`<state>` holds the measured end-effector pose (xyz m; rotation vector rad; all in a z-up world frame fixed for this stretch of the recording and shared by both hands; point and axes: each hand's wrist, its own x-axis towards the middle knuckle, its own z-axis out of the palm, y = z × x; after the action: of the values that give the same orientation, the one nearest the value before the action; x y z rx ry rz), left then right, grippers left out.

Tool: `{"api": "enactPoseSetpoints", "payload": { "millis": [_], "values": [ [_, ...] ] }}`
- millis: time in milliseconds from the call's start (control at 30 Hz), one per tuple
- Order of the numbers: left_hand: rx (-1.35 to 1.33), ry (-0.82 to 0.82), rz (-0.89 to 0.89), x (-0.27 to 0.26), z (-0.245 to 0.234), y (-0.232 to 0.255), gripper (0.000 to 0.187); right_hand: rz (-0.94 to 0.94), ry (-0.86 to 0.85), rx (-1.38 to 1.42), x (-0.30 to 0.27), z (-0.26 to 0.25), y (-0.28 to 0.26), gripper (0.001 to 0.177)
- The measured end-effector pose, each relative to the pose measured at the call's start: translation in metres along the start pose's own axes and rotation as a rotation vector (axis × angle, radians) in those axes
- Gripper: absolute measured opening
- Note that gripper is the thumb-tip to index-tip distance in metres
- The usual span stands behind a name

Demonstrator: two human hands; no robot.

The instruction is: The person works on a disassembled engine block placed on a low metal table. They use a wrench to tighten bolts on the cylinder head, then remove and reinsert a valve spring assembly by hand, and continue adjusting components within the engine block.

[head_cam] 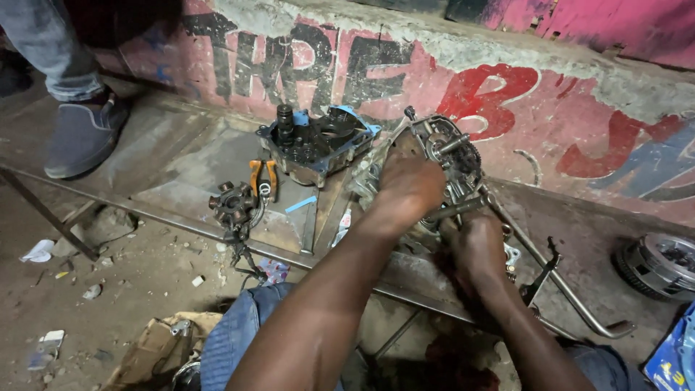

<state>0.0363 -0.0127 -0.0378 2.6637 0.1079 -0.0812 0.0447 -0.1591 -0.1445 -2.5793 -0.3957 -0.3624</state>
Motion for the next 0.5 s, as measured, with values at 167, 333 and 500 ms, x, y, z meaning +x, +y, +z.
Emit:
{"api": "enactPoseSetpoints", "payload": {
  "millis": [167,333,500],
  "values": [
    [0.045,0.003,0.046,0.002,0.002,-0.007,0.045,0.118,-0.018,0.001,0.005,0.002,0.0,0.042],
    [0.098,-0.024,0.108,0.019,0.005,-0.014,0.039,0.048,-0.02,0.039,0.006,-0.004,-0.002,0.035],
    [0.294,0.013,0.256,0.041,0.016,-0.023,0.029,-0.013,-0.03,-0.008,0.023,-0.005,0.005,0.02]
  ]
}}
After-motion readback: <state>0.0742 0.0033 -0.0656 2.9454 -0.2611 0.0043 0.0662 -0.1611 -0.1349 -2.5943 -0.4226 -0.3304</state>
